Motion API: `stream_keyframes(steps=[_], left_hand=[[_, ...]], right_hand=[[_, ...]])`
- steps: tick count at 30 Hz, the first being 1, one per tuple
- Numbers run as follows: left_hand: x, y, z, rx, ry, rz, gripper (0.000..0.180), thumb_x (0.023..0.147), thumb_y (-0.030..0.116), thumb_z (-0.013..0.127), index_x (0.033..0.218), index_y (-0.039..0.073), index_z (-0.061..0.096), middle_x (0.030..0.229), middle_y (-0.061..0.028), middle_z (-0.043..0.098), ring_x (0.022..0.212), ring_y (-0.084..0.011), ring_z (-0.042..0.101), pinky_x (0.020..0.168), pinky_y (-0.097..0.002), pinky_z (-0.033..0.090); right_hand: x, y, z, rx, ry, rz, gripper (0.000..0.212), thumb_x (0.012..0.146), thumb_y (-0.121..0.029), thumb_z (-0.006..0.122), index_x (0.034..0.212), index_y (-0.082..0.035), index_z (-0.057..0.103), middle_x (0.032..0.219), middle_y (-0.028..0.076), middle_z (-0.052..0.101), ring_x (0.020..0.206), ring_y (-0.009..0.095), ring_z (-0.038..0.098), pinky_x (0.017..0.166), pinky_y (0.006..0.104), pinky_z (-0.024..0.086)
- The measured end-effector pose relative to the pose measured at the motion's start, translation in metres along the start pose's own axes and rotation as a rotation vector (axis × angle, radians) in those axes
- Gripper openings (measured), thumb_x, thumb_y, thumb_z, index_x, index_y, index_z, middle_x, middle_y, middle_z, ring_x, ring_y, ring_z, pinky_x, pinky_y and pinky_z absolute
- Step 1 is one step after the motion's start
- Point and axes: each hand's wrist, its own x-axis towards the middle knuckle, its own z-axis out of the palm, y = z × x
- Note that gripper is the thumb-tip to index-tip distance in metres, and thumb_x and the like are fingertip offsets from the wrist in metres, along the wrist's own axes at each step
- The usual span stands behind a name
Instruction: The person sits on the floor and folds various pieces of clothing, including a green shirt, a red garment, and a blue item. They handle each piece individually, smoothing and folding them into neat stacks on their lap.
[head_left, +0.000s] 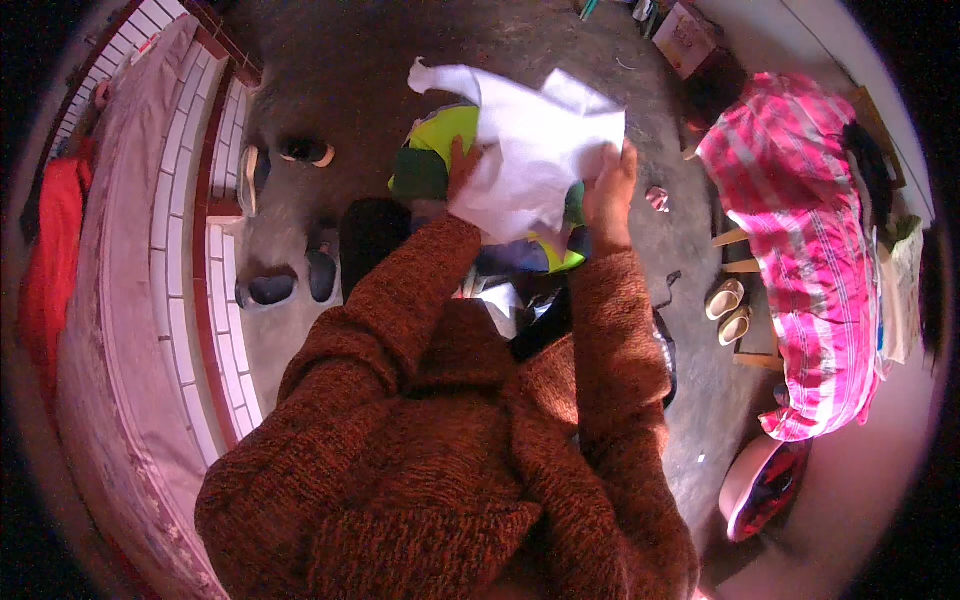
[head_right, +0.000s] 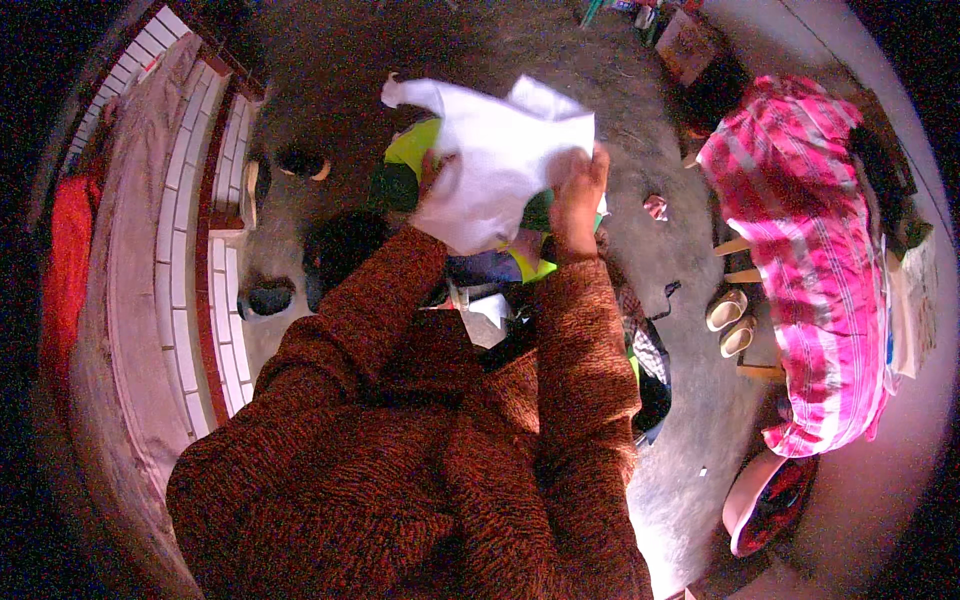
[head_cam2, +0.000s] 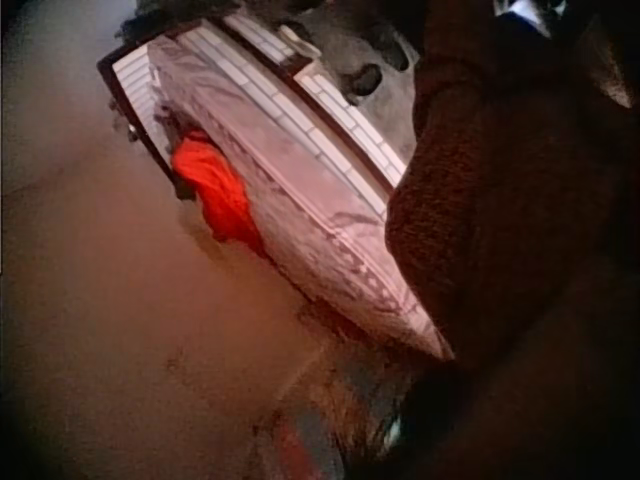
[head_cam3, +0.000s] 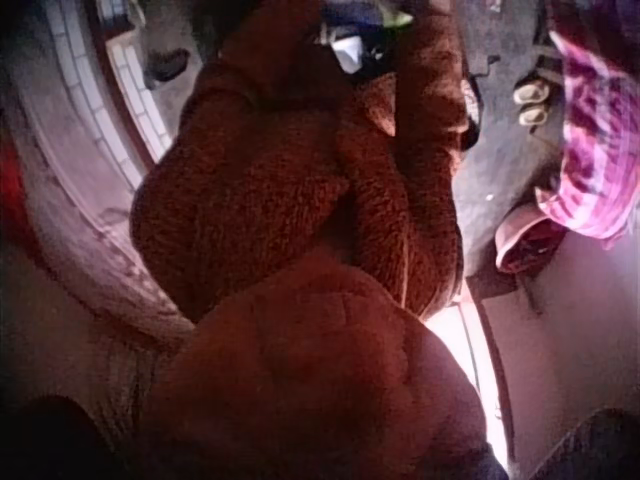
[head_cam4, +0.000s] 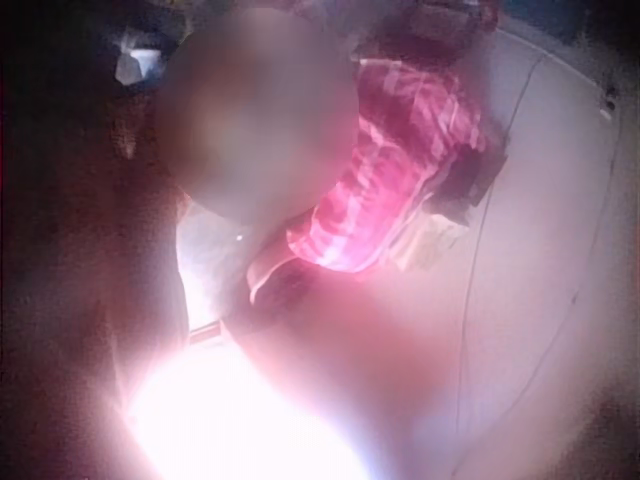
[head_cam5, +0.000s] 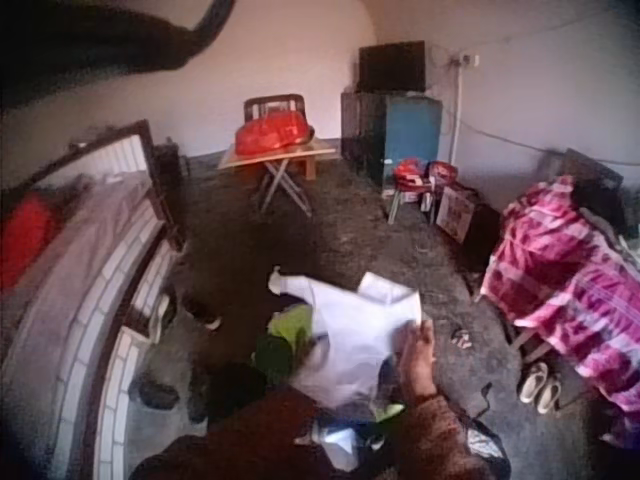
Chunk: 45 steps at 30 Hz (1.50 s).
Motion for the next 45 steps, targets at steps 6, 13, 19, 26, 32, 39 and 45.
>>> stream_keyframes(steps=[6, 13, 19, 26, 32, 39, 45], left_hand=[[-0.003, -0.015, -0.005, 0.49, 0.147, 0.114, 0.019, 0.081, 0.031, 0.055, 0.086, 0.018, 0.068, 0.128, -0.0091, 0.047, 0.123, -0.0261, 0.036, 0.103, -0.0578, 0.018], [-0.007, -0.02, 0.002, 0.464, 0.157, 0.132, 0.018, 0.082, 0.031, 0.056, 0.081, 0.018, 0.069, 0.129, -0.0087, 0.046, 0.124, -0.0236, 0.035, 0.104, -0.0558, 0.018], [-0.006, -0.017, 0.001, 0.577, 0.17, 0.13, 0.019, 0.082, 0.032, 0.055, 0.089, 0.019, 0.068, 0.128, -0.0083, 0.047, 0.124, -0.0237, 0.035, 0.104, -0.0551, 0.017], [0.0, -0.005, -0.008, 0.313, 0.212, 0.089, 0.035, 0.078, 0.029, 0.06, 0.109, 0.011, 0.059, 0.125, -0.0119, 0.049, 0.119, -0.0266, 0.041, 0.101, -0.055, 0.023], [0.009, 0.011, -0.048, -0.373, 0.341, -0.267, 0.036, 0.076, 0.013, 0.061, 0.111, 0.006, 0.055, 0.117, -0.0145, 0.054, 0.109, -0.0324, 0.05, 0.099, -0.0445, 0.032], [0.03, 0.044, -0.075, -0.23, 0.259, -0.024, 0.034, 0.079, 0.012, 0.058, 0.112, 0.008, 0.055, 0.121, -0.0138, 0.052, 0.114, -0.0316, 0.047, 0.098, -0.0434, 0.033], [0.018, 0.043, -0.028, 0.201, 0.032, 0.062, 0.039, 0.085, 0.03, 0.05, 0.12, 0.013, 0.05, 0.127, -0.0087, 0.049, 0.122, -0.028, 0.04, 0.099, -0.0558, 0.022]], right_hand=[[-0.003, 0.036, -0.045, -0.06, 0.074, 0.033, 0.025, 0.089, -0.011, 0.047, 0.112, -0.004, 0.049, 0.091, 0.002, 0.055, 0.076, 0.011, 0.051, 0.065, 0.0237, 0.043], [-0.01, 0.026, -0.033, -0.576, 0.176, -0.451, 0.039, 0.085, -0.013, 0.054, 0.122, -0.002, 0.043, 0.121, 0.013, 0.046, 0.112, 0.025, 0.043, 0.096, 0.0357, 0.034], [-0.034, -0.004, 0.003, -1.302, -0.172, -0.907, 0.044, 0.081, -0.014, 0.057, 0.123, -0.005, 0.046, 0.136, 0.018, 0.035, 0.127, 0.037, 0.031, 0.104, 0.0444, 0.024], [-0.041, 0.043, -0.001, -1.612, -0.427, -0.751, 0.046, 0.086, -0.034, 0.051, 0.13, -0.021, 0.044, 0.136, 0.011, 0.038, 0.128, 0.029, 0.032, 0.103, 0.0532, 0.017], [-0.041, 0.047, -0.002, -1.651, -0.388, -0.751, 0.048, 0.085, -0.04, 0.052, 0.129, -0.023, 0.044, 0.137, 0.012, 0.036, 0.128, 0.033, 0.03, 0.102, 0.0558, 0.02], [-0.046, 0.039, 0.004, -1.661, -0.403, -0.614, 0.047, 0.088, -0.037, 0.047, 0.132, -0.025, 0.04, 0.141, 0.008, 0.031, 0.131, 0.03, 0.025, 0.106, 0.0507, 0.012], [-0.043, 0.05, -0.011, -1.604, -0.367, -0.706, 0.049, 0.083, -0.034, 0.052, 0.129, -0.022, 0.043, 0.138, 0.012, 0.034, 0.129, 0.032, 0.028, 0.103, 0.0559, 0.017]])
